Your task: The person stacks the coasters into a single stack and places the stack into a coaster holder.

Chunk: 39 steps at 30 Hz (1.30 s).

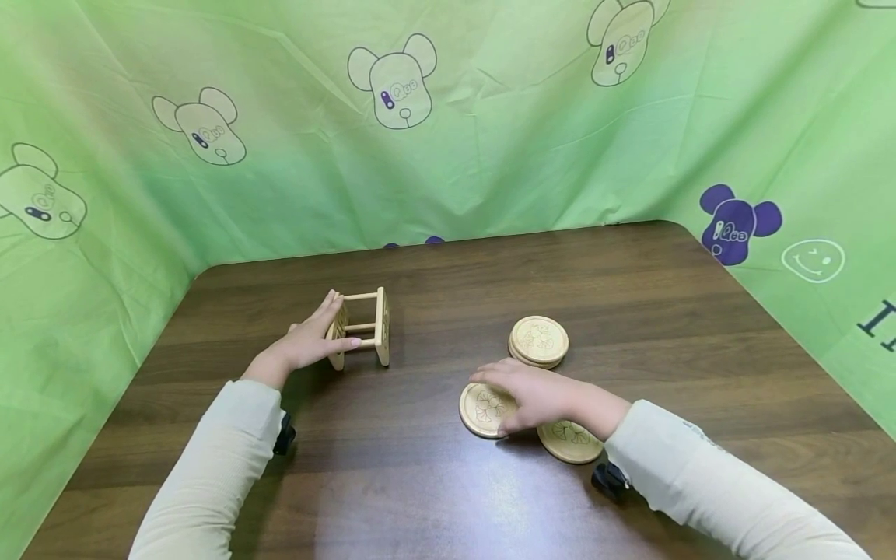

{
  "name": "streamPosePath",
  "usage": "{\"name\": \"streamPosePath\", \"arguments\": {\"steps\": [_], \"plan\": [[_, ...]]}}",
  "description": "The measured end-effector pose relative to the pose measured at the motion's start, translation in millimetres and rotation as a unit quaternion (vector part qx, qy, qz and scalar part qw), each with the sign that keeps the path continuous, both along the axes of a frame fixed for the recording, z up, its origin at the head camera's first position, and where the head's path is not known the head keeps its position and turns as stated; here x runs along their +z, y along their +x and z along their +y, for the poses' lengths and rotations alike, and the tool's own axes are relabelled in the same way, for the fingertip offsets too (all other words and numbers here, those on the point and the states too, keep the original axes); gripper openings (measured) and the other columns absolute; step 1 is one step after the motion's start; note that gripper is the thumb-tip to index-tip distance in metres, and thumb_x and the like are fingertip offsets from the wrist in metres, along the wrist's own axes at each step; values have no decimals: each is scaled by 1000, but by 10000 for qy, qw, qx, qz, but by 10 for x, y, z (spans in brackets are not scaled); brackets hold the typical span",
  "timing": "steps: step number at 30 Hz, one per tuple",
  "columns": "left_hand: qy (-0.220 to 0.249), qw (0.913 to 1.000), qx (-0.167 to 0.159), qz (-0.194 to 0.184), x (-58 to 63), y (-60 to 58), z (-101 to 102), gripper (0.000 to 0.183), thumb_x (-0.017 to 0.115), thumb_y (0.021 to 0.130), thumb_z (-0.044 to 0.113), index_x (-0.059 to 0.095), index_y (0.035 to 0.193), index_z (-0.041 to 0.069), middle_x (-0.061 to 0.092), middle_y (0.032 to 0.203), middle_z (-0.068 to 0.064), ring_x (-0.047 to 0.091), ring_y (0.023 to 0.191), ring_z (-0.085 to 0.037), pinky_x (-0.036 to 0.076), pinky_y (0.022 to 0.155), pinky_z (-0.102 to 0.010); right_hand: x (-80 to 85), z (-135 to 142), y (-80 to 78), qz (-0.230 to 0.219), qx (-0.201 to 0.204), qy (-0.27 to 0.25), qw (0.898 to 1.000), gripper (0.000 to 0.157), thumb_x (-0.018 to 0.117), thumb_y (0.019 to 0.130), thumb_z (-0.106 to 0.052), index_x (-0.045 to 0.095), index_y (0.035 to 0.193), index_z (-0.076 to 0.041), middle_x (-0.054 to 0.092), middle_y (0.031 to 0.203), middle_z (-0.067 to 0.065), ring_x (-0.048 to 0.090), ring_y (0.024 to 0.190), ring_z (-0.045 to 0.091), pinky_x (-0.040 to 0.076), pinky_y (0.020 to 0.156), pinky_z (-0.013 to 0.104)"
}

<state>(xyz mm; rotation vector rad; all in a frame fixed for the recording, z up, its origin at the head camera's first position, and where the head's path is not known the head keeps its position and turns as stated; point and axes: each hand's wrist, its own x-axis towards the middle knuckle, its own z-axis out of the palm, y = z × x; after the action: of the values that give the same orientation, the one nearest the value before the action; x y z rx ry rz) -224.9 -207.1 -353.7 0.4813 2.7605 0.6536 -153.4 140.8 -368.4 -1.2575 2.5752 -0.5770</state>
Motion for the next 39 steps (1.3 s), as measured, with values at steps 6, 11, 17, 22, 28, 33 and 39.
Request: {"name": "streamPosePath", "arguments": {"steps": [6, 11, 17, 22, 28, 33, 39], "plan": [[-20, 10000, 8, -22, 1, -1, 1, 85, 50, 82, 48, 0, 140, 9, -11, 143, -5, 11, 126, -35, 4, 89, -64, -41, -27, -5, -47, -32, 119, 9999, 69, 72, 62, -24, 45, 121, 0, 45, 122, 15, 37, 114, 29, 27, 95, 40], [31, 10000, 21, -31, 7, -1, 5, 84, 51, 82, 45, 1, 140, 9, -11, 143, -5, 11, 126, -35, 4, 89, -64, -60, -34, -5, -88, -2, 110, 9999, 70, 73, 61, -24, 45, 121, 0, 45, 122, 16, 37, 113, 29, 28, 94, 39], [28, 10000, 0, 29, -9, -6, 0, 87, 50, 81, 50, 3, 139, 7, -9, 143, -6, 9, 127, -34, 5, 89, -64, -65, -53, -2, -8, 33, 112, 9999, 69, 73, 60, -24, 47, 120, -2, 46, 120, 14, 38, 112, 28, 29, 93, 38], [19, 10000, -20, 52, -22, -11, -7, 89, 49, 79, 53, 1, 139, 8, -9, 143, -7, 8, 127, -33, 4, 88, -65, -73, -67, -6, -14, 29, 181, 9998, 69, 73, 60, -24, 47, 119, -3, 46, 120, 13, 38, 112, 27, 30, 93, 38], [31, 10000, -26, 22, -16, -14, -7, 88, 49, 80, 52, 0, 139, 9, -10, 143, -6, 8, 127, -33, 3, 88, -65, -83, -70, -13, -42, 22, 251, 9997, 69, 73, 59, -22, 47, 120, -4, 45, 122, 16, 36, 113, 29, 29, 93, 40], [40, 10000, -12, 20, -24, -16, -10, 88, 50, 80, 51, 1, 139, 8, -10, 143, -6, 9, 127, -34, 3, 88, -65, -92, -69, -14, 22, 79, 295, 9995, 68, 73, 59, -22, 48, 119, -4, 44, 122, 17, 36, 113, 30, 29, 93, 39], [57, 10000, -12, 20, -26, -14, -14, 89, 49, 79, 53, 2, 139, 8, -10, 143, -5, 8, 127, -33, 3, 88, -65, -104, -58, -20, 83, 141, 269, 9995, 67, 73, 59, -21, 48, 119, -4, 44, 122, 17, 37, 113, 29, 29, 93, 39]]}}
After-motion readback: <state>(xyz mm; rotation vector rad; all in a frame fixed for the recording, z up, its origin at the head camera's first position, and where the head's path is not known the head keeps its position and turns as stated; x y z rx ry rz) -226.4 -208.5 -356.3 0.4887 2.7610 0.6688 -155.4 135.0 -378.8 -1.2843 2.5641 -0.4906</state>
